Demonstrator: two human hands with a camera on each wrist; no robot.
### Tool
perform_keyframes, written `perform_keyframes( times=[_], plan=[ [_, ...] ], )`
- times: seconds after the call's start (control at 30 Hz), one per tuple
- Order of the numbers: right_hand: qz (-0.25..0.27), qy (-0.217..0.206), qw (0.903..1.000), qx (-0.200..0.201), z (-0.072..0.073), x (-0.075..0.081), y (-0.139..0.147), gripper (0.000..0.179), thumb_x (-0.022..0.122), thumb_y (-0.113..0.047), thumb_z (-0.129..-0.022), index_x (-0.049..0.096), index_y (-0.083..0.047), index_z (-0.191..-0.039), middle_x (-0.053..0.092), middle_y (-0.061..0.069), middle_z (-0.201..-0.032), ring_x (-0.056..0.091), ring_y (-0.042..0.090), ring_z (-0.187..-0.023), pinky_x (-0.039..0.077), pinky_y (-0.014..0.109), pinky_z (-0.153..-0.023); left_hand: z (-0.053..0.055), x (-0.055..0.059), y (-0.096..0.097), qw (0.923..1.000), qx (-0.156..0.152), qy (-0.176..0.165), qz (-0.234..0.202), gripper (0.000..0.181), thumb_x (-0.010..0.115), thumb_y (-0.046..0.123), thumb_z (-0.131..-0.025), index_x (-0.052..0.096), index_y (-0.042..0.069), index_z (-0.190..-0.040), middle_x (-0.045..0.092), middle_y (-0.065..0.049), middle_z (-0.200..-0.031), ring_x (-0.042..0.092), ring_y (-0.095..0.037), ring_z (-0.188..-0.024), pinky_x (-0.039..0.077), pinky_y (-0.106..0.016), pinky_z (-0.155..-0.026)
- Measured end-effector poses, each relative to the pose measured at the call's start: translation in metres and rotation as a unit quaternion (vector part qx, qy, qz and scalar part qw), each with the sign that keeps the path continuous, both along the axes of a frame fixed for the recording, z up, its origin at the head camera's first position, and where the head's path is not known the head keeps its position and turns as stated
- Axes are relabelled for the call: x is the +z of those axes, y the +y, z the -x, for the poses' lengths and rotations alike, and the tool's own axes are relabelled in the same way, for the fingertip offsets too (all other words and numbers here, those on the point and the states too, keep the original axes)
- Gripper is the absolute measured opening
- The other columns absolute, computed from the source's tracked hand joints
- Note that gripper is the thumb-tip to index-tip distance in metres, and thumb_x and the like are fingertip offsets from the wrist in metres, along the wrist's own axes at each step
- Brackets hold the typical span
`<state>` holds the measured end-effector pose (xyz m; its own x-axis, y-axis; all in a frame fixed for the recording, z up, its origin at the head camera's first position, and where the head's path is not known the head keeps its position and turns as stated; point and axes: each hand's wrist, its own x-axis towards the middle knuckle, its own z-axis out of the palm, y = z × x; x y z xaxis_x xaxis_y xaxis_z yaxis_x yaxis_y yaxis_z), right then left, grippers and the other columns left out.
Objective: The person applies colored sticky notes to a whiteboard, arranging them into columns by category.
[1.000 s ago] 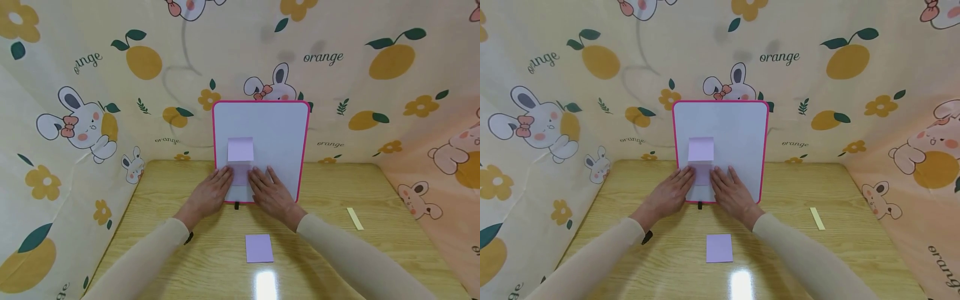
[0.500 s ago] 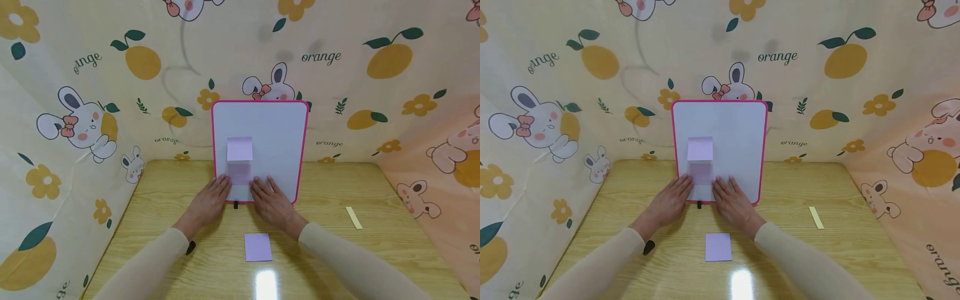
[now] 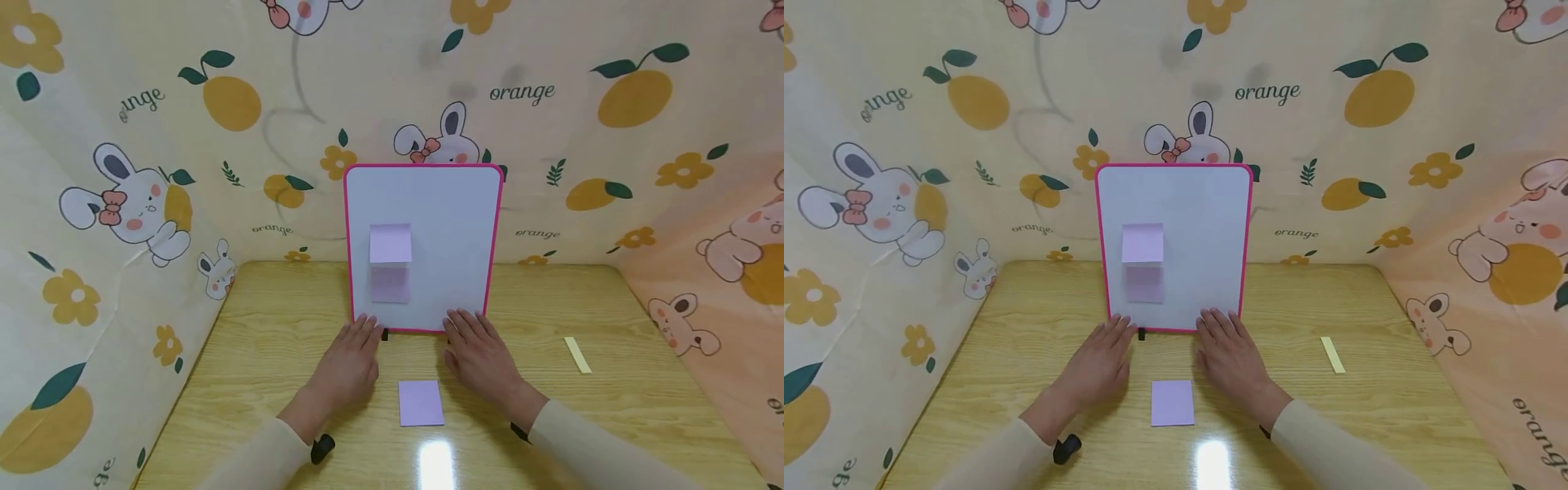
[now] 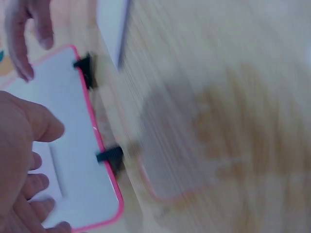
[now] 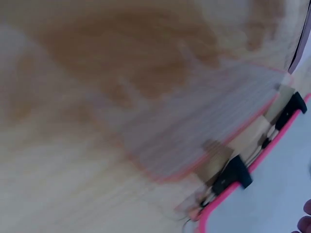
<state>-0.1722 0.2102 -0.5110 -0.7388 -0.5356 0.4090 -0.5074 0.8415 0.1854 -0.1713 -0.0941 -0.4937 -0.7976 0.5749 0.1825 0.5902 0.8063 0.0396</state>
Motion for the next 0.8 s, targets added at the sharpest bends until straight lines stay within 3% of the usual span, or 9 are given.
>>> perform_keyframes(
  times=[0.2,0.4,0.6,0.8],
  plan=[
    [0.053,0.0,0.9981,-0.03,-0.022,0.0,0.035,0.062,0.072,-0.028,-0.093,0.059,0.007,-0.142,0.058,0.026,-0.147,0.056,0.044,-0.135,0.048,0.06,-0.115,-0.032,-0.002,0.016,0.9998,-0.005,-0.019,-0.005,0.065,0.065,0.031,-0.101,0.047,0.001,-0.156,0.047,-0.02,-0.162,0.039,-0.043,-0.154,0.038,-0.057,-0.124],
    [0.083,0.003,0.9953,-0.049,-0.037,-0.003,0.075,0.066,0.076,-0.023,-0.089,0.056,0.013,-0.14,0.06,0.031,-0.141,0.057,0.047,-0.131,0.049,0.061,-0.111,-0.058,-0.003,0.036,0.999,-0.022,-0.04,-0.002,0.064,0.063,0.033,-0.102,0.048,0.002,-0.156,0.046,-0.018,-0.163,0.039,-0.038,-0.155,0.038,-0.051,-0.126],
    [0.07,-0.011,0.9939,-0.084,-0.047,-0.007,0.116,0.064,0.074,-0.021,-0.088,0.055,0.015,-0.137,0.062,0.033,-0.138,0.058,0.049,-0.129,0.05,0.063,-0.109,-0.075,-0.014,0.053,0.9982,-0.037,-0.034,0.032,0.067,0.065,0.038,-0.101,0.048,0.004,-0.156,0.046,-0.017,-0.163,0.043,-0.035,-0.153,0.042,-0.048,-0.124],
    [0.041,-0.062,0.9889,-0.129,-0.056,-0.012,0.15,0.064,0.076,-0.021,-0.09,0.054,0.018,-0.136,0.058,0.037,-0.139,0.056,0.052,-0.13,0.047,0.064,-0.111,-0.085,-0.024,0.068,0.9954,-0.058,-0.034,0.068,0.067,0.06,0.045,-0.103,0.049,0.007,-0.156,0.048,-0.015,-0.162,0.045,-0.032,-0.152,0.043,-0.044,-0.124]
  ],
)
